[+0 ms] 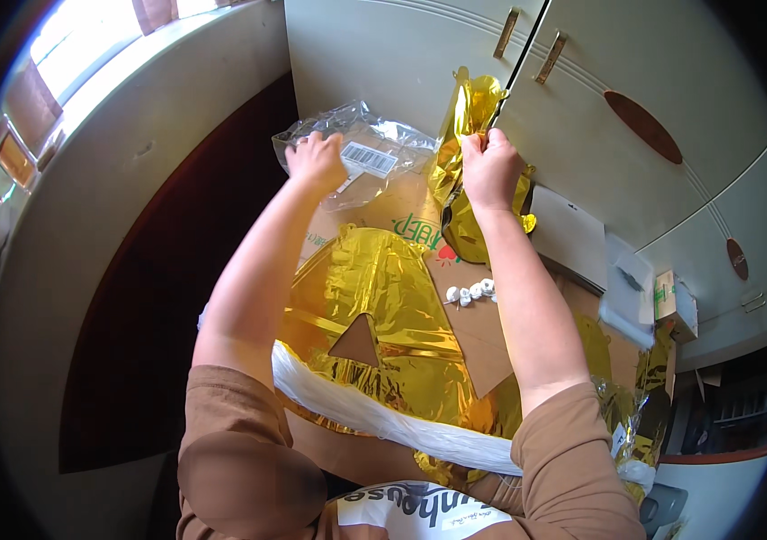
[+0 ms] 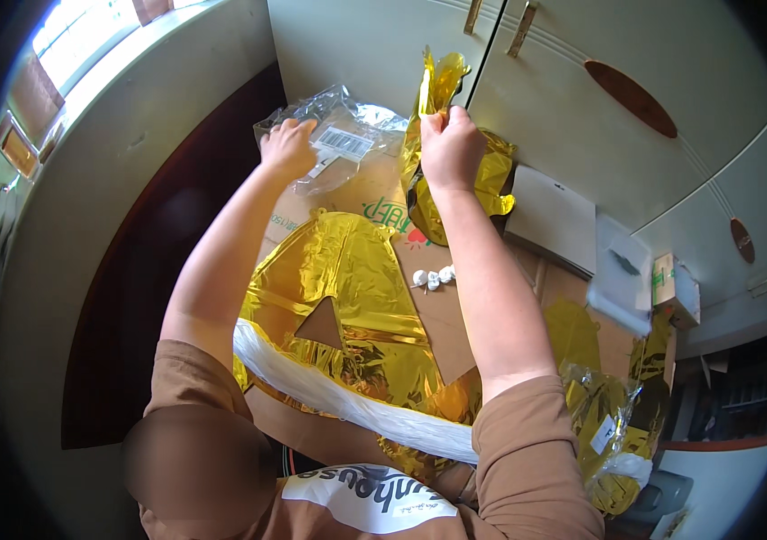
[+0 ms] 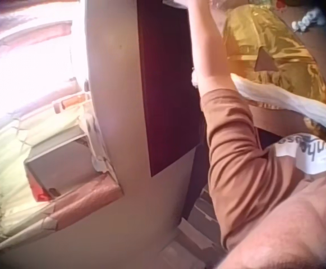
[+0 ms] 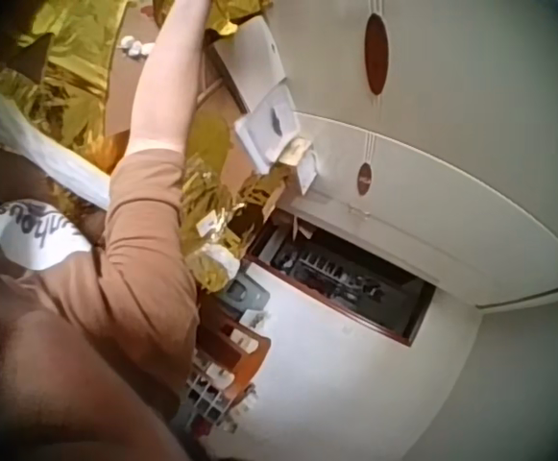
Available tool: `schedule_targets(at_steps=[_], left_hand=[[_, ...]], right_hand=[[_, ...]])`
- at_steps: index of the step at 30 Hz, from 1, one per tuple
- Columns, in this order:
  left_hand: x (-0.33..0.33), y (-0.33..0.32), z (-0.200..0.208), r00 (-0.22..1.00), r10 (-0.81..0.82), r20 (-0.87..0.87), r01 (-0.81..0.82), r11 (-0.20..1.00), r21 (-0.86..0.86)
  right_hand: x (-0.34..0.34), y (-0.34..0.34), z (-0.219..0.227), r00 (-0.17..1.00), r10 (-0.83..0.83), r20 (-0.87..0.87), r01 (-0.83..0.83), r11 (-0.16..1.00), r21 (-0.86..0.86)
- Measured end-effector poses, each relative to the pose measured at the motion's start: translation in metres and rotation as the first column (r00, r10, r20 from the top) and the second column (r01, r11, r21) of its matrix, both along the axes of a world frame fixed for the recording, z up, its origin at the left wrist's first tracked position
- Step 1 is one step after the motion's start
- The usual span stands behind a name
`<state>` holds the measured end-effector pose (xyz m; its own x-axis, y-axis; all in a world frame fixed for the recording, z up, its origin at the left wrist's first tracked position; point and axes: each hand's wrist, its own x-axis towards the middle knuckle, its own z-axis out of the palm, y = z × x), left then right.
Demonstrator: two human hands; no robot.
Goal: Folding and placing gold foil balloons into clear plastic bags along with instruction sheets.
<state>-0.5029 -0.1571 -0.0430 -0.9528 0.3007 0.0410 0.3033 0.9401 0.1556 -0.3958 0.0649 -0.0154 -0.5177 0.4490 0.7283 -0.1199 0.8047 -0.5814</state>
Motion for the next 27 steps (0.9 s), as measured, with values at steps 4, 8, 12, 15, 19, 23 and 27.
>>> schedule_targets(at_steps=[4, 8, 12, 15, 19, 23, 27], left_hand=[[0.024, 0.035, -0.028, 0.977, 0.192, 0.089, -0.207, 0.955, 0.214], [0.022, 0.013, -0.045, 0.997, 0.016, 0.077, -0.02, 0.998, 0.06], [0.012, -0.027, -0.033, 0.991, -0.097, 0.095, 0.099, 0.995, -0.015], [0.003, -0.034, -0.035, 0.985, -0.056, 0.164, 0.05, 0.998, 0.044], [0.008, -0.017, -0.053, 0.997, -0.07, 0.012, 0.067, 0.977, 0.204], [0.031, 0.02, -0.037, 0.94, -0.315, 0.133, 0.31, 0.949, 0.056], [0.025, 0.018, -0.027, 0.823, -0.546, 0.159, 0.539, 0.838, 0.09]], right_hand=[[-0.001, -0.001, -0.002, 1.0, -0.013, 0.009, 0.013, 0.999, -0.03], [-0.001, 0.0, -0.002, 1.0, -0.006, -0.014, 0.007, 1.0, 0.008], [0.002, 0.003, 0.002, 0.999, -0.042, -0.01, 0.042, 0.999, -0.009], [0.003, 0.003, 0.009, 0.996, -0.079, -0.038, 0.08, 0.997, 0.015], [0.007, 0.011, 0.014, 0.993, -0.115, -0.039, 0.113, 0.992, -0.057], [0.006, 0.016, 0.011, 0.991, -0.125, -0.049, 0.124, 0.992, -0.039], [0.004, 0.006, 0.012, 0.987, -0.142, -0.077, 0.147, 0.987, 0.066]])
